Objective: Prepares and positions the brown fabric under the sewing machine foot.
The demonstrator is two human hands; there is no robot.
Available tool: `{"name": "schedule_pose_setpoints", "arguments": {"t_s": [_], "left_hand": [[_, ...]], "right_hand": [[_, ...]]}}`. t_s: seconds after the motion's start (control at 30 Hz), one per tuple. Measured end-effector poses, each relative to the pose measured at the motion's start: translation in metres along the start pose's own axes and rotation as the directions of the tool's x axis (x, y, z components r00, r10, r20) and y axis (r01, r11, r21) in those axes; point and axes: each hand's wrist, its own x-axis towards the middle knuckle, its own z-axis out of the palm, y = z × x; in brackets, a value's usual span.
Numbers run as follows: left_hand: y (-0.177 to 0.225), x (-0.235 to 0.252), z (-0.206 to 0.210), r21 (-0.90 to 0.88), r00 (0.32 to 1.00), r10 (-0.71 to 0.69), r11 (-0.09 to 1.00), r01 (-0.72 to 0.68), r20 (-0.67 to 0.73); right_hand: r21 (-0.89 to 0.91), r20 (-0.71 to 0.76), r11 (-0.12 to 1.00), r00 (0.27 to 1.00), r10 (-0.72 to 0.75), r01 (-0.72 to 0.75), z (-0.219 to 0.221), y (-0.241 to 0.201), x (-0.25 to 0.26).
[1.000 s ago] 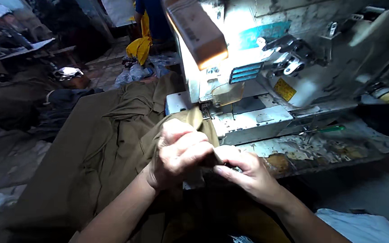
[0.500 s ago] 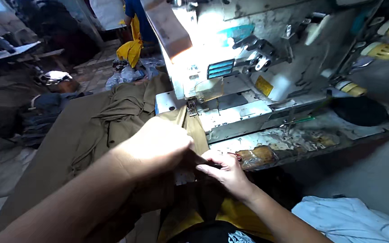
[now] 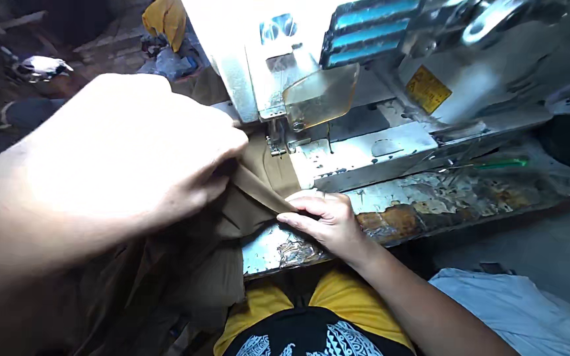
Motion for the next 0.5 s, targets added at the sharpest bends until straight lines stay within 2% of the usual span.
{"name": "schedule_pose_setpoints", "arguments": {"t_s": [0.3, 0.5], "left_hand": [[0.0025, 0.0002, 0.0053, -0.053, 0.997, 0.022, 0.998, -0.025, -0.070], [-0.0006, 0.0047, 0.0022, -0.055, 1.000, 0.001, 0.998, -0.003, -0.029]], "right_hand": [[-0.033, 0.018, 0.999, 1.000, -0.023, 0.024, -0.0041, -0.0010, 0.0033], [-0.045, 0.024, 0.999, 1.000, -0.019, 0.020, -0.0049, -0.0018, 0.0046]]}}
